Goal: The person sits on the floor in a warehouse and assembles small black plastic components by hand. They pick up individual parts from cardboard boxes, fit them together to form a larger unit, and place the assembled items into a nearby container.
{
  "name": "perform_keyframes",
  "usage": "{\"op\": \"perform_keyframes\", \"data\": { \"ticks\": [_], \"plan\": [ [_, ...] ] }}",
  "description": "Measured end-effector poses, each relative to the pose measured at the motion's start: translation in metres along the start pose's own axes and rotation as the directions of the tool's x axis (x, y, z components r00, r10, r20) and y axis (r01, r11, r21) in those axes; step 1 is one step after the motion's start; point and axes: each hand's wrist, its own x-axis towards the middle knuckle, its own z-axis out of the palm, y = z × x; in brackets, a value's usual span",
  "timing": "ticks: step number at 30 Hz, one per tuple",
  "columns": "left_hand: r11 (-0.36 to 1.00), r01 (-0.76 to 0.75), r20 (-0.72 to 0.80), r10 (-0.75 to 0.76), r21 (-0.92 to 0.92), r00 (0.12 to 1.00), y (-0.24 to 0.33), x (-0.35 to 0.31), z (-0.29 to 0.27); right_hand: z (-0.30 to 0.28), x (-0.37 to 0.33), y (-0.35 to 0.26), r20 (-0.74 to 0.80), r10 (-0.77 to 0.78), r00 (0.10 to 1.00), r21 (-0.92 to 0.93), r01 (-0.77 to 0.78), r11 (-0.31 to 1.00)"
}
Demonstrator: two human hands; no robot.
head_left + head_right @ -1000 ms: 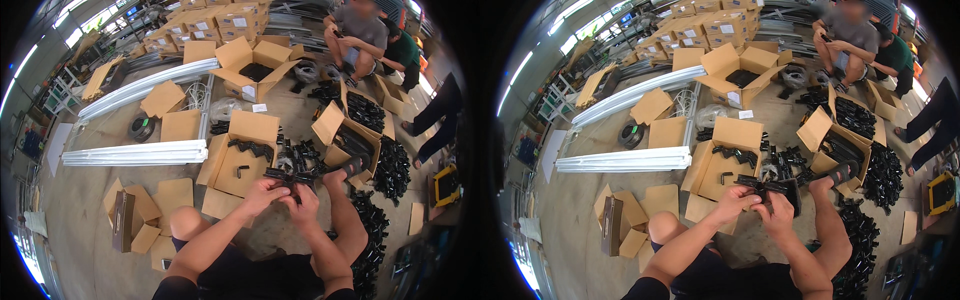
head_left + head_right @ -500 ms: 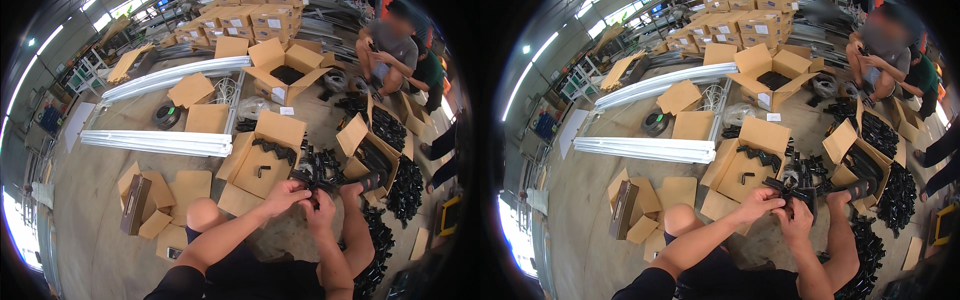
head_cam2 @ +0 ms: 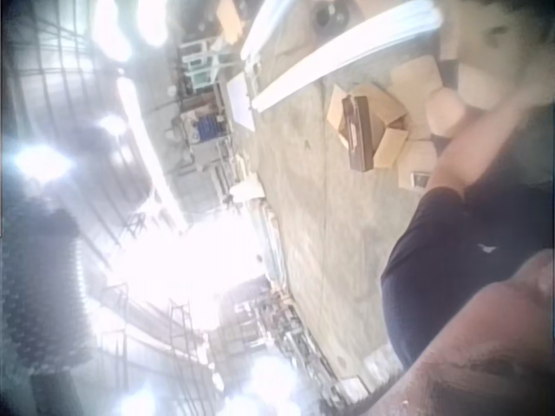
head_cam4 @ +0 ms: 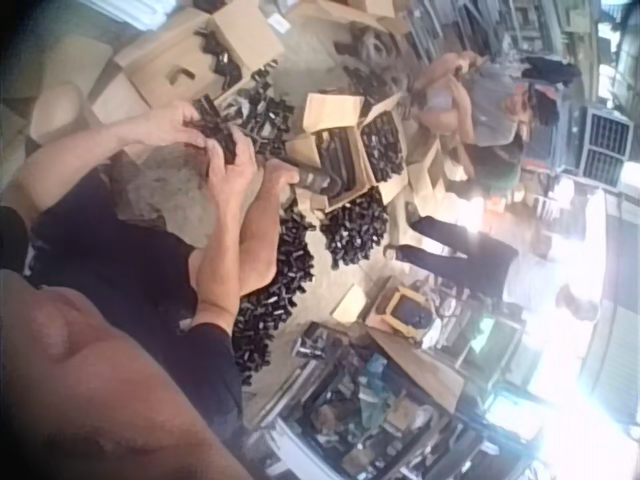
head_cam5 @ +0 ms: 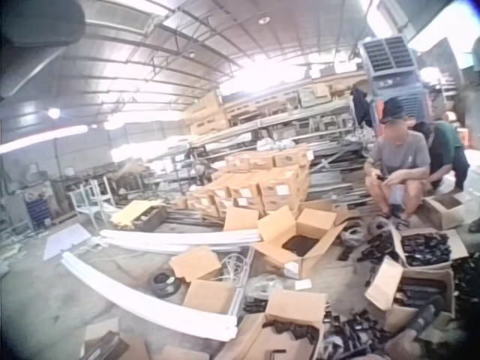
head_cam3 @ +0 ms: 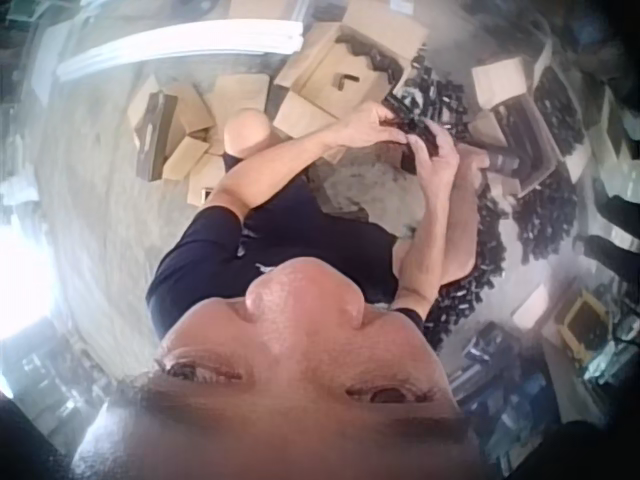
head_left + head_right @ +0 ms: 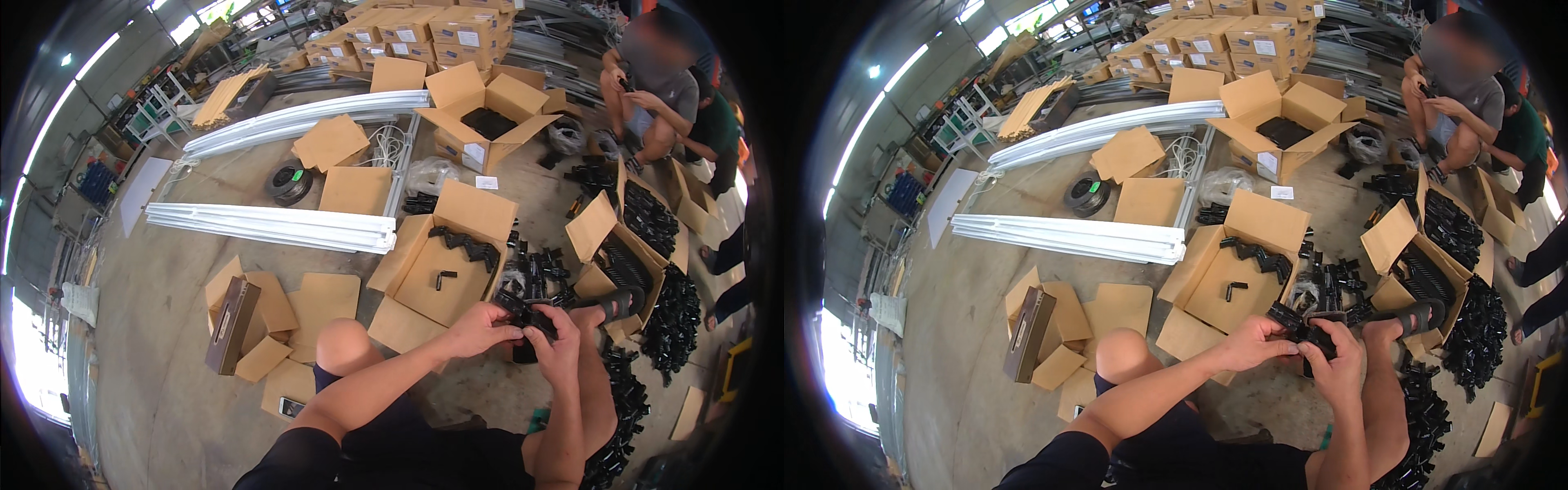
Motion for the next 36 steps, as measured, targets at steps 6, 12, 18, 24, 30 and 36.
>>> {"op": "perform_keyframes", "data": {
  "ticks": [6,12,18,24,30,36],
  "plan": [
    [0.923,-0.045,0.029,0.037,0.382,0.999,0.009,0.001,0.001,-0.013,0.001,-0.004,0.134,-0.013,0.991,-0.047,0.020,0.999],
    [0.951,-0.071,-0.043,0.088,0.302,0.995,0.002,0.002,0.002,0.003,-0.002,0.001,0.055,0.018,0.998,-0.023,-0.017,1.000],
    [0.988,-0.120,-0.094,0.130,0.098,0.987,0.000,0.005,0.000,0.016,-0.009,0.031,-0.035,0.186,0.982,0.244,-0.172,0.954],
    [0.990,-0.071,-0.063,0.079,0.125,0.995,0.007,0.009,0.003,0.011,-0.002,0.025,-0.013,0.158,0.987,0.237,-0.151,0.960],
    [0.987,-0.024,-0.158,0.050,0.159,0.986,-0.001,0.002,0.000,0.011,-0.001,0.025,0.042,0.056,0.998,0.062,-0.059,0.996],
    [0.991,-0.010,-0.144,0.029,0.131,0.989,0.002,0.005,0.011,0.003,-0.007,0.037,0.021,0.124,0.992,0.164,-0.126,0.978]
  ]
}}
